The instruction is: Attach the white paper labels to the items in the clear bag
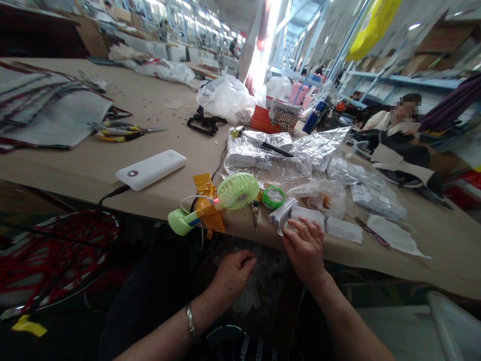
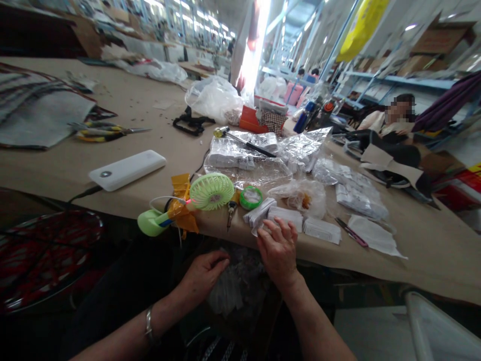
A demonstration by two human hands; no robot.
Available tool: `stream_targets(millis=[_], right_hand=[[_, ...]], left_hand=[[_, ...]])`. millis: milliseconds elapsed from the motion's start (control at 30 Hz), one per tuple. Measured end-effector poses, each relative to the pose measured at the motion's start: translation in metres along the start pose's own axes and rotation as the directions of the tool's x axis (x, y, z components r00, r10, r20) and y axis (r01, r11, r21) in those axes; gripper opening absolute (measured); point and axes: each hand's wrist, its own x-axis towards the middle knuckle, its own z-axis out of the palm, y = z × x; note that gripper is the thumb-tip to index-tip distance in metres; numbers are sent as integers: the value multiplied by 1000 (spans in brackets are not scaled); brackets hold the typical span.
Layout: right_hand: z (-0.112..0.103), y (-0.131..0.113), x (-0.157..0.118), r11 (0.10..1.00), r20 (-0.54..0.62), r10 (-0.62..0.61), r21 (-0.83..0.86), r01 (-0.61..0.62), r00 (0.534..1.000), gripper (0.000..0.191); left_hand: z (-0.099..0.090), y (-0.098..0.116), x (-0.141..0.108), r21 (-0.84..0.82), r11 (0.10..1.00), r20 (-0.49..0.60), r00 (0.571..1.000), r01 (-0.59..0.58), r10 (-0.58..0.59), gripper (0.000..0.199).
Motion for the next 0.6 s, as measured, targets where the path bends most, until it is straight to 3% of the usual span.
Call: stream_targets(millis=[100,167,267,333,400,500,600], right_hand=[[-8,2,4,996,-45,-29,79,33,999,10],[-15,0,3,985,-75,-76,152,86,994,10],[-26,-14,-7,951,-60,-169,252,179,984,11],[-33,-26,-16,929,-9,-228,297,221,974,14],[-38,-33,-23,915,32,-267,322,243,963,16],[-39,-26,-25,930,50,-236,301,211,970,22],[-32,-2,-20,988,53,-63,143,54,997,35]], left_hand=[[5,13,1,-102,994,36,999,39,-35,14],[9,25,2,-264,951,116,985,158,-131,15],[17,42,4,-579,721,308,921,381,-239,23],[22,50,6,-704,559,391,896,439,-211,26],[26,54,7,-754,488,394,897,439,-198,21],[30,53,9,-736,505,354,893,450,-278,12],[30,50,8,-655,577,339,872,488,-354,14]])
